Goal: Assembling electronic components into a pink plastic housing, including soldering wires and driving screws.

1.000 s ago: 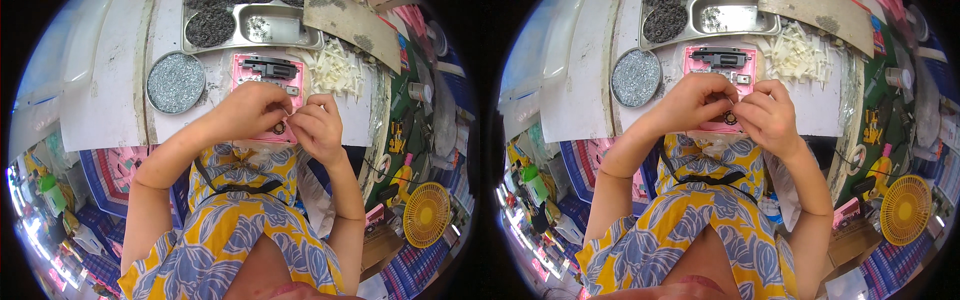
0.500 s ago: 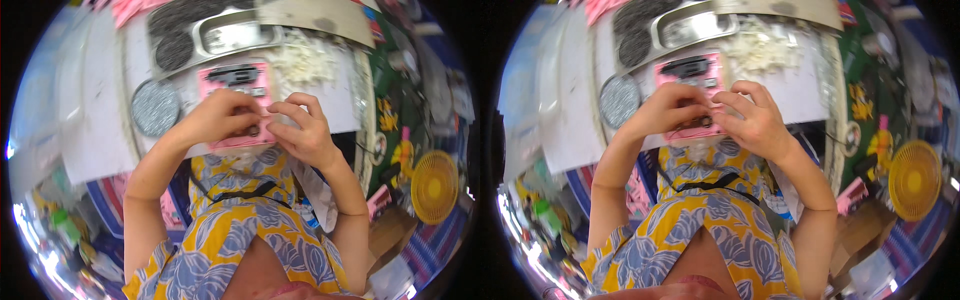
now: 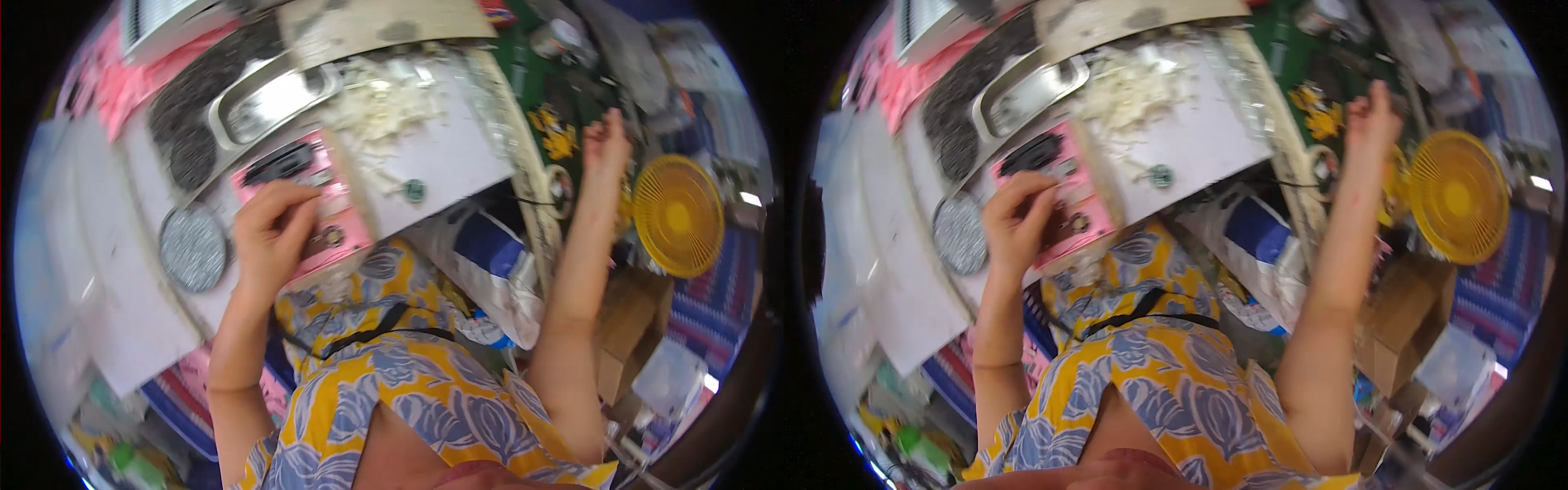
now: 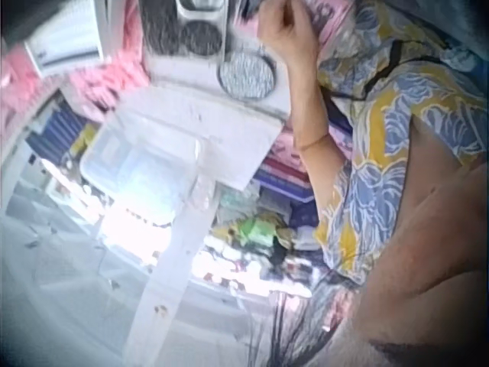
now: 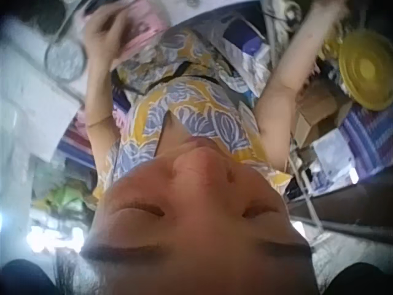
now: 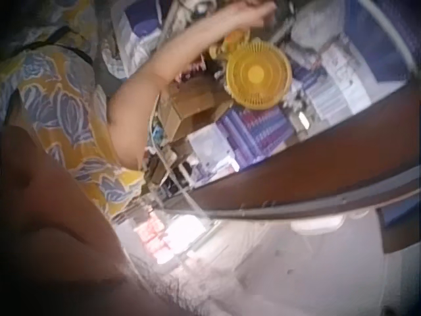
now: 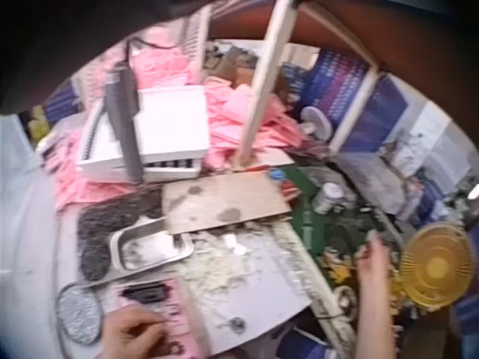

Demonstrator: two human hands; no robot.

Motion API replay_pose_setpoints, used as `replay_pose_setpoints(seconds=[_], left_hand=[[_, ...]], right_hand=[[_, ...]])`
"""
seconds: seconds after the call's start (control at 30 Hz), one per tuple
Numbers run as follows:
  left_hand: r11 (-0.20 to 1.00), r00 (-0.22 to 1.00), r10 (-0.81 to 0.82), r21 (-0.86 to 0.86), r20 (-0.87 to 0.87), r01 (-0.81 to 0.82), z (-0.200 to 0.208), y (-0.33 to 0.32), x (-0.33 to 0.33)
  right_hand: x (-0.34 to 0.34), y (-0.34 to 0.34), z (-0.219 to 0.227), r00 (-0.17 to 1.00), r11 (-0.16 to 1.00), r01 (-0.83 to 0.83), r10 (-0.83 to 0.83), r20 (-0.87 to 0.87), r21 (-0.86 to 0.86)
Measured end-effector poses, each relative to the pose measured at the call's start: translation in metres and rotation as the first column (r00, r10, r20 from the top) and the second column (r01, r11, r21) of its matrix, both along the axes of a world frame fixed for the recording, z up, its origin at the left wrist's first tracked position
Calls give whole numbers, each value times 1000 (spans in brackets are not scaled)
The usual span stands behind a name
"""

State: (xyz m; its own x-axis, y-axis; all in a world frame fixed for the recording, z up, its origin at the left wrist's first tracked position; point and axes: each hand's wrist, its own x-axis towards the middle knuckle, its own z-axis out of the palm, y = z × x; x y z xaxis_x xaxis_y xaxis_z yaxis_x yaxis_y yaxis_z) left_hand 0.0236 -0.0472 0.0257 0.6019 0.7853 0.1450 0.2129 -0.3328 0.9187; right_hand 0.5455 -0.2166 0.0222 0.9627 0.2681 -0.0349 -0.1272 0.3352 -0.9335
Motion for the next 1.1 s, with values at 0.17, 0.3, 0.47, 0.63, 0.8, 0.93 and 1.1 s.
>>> replay_pose_setpoints(seconds=[0.17, 0.3, 0.47, 0.63, 0.8, 0.93, 1.1], left_hand=[[971, 994, 53, -239, 93, -29, 7, -3, 7], [927, 993, 105, -367, 55, -77, 4, -3, 2], [978, 996, 62, -193, -69, -75, 8, -2, 4], [839, 970, 176, 540, -167, -60, -10, 7, 19], [852, 962, 203, 518, -182, -82, -21, 6, 21], [852, 957, 208, 517, -200, -77, -21, 7, 22], [847, 956, 211, 527, -205, -75, -21, 7, 22]], right_hand=[[29, -13, 17, 925, 816, 379, -341, 166, -437], [44, -111, 26, 990, 985, 73, -91, 109, 154], [-164, -60, 30, 928, 901, -369, 370, 41, 230], [-296, -7, 6, 731, 779, -501, 614, 299, -376], [-313, 8, -7, 605, 674, -624, 737, 301, -396], [-309, 13, -15, 547, 655, -629, 755, 361, -419], [-308, 17, -19, 535, 647, -643, 762, 364, -410]])
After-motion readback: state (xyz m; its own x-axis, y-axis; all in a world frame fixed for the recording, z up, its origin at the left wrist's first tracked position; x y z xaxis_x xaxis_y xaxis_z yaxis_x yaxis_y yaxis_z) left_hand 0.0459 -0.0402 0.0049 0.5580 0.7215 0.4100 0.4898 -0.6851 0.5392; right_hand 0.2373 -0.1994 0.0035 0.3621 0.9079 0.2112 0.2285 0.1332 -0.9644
